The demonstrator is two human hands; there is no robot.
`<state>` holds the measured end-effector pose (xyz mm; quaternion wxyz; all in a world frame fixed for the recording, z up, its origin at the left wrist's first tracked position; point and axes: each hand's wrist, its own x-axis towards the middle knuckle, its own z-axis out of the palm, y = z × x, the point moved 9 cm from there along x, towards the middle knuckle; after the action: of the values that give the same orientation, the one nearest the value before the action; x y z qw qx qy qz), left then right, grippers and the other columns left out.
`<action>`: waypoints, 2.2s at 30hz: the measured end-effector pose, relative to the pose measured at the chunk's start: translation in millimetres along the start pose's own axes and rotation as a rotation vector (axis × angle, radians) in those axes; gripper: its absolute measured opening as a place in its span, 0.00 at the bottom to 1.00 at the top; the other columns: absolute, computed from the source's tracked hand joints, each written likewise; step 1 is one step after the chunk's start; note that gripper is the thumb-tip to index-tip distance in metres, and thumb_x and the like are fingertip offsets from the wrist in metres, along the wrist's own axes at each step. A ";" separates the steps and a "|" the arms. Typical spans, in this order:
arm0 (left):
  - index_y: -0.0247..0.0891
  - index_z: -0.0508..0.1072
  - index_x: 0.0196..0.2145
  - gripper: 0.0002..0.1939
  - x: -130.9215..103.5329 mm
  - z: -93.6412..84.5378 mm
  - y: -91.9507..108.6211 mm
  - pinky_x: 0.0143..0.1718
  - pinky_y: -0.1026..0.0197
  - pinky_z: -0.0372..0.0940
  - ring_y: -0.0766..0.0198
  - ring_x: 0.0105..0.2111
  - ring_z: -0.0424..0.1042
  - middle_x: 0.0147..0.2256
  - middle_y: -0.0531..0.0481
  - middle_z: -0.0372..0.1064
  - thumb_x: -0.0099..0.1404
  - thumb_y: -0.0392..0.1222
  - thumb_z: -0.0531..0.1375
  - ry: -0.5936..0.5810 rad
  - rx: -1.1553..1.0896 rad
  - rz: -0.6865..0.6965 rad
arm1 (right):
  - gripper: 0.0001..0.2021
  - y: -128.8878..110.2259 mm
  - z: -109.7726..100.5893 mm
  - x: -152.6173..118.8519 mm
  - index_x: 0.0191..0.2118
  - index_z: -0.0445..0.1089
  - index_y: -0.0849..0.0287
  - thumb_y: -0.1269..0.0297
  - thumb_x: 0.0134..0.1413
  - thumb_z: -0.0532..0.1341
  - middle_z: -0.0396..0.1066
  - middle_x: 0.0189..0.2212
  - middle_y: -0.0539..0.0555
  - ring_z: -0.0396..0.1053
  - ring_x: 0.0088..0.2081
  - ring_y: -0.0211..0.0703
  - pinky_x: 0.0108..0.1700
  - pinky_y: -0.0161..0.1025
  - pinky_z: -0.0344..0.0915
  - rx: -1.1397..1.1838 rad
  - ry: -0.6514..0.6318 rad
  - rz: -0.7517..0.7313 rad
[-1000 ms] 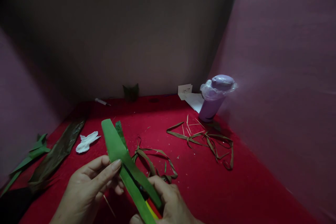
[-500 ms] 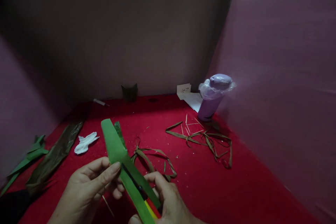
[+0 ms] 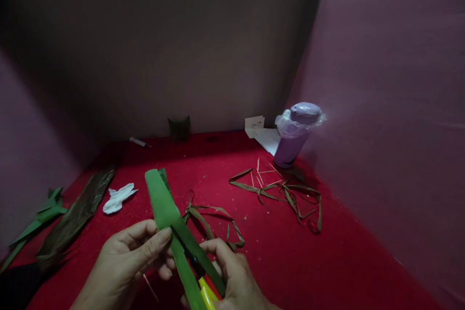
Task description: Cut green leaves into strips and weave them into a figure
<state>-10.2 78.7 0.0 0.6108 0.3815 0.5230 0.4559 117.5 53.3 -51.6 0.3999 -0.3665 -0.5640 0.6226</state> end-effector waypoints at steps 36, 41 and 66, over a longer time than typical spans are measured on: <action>0.35 0.72 0.20 0.10 -0.8 -7.9 1.7 0.21 0.66 0.65 0.67 0.18 0.67 0.18 0.53 0.69 0.49 0.43 0.67 0.124 -0.046 0.046 | 0.25 1.3 8.5 4.3 0.43 0.56 0.58 0.70 0.37 0.67 0.57 0.21 0.41 0.50 0.18 0.27 0.20 0.26 0.48 0.090 -0.130 0.054; 0.35 0.72 0.20 0.10 -6.3 -10.5 6.9 0.21 0.68 0.64 0.67 0.18 0.67 0.16 0.53 0.69 0.48 0.43 0.67 0.181 0.010 0.063 | 0.24 -4.0 5.1 2.7 0.42 0.58 0.58 0.67 0.37 0.68 0.59 0.23 0.43 0.52 0.20 0.27 0.21 0.27 0.51 0.047 -0.036 0.056; 0.35 0.71 0.20 0.10 -4.1 -1.0 -0.3 0.20 0.66 0.65 0.66 0.17 0.68 0.16 0.52 0.69 0.50 0.43 0.66 0.045 0.067 0.000 | 0.24 -1.4 3.9 -0.5 0.46 0.58 0.57 0.66 0.41 0.66 0.65 0.27 0.48 0.59 0.23 0.32 0.25 0.31 0.58 -0.013 -0.059 0.056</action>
<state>-11.3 74.7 0.7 0.5856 0.3917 0.5515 0.4466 114.2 51.3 -49.8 0.3631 -0.3662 -0.5690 0.6405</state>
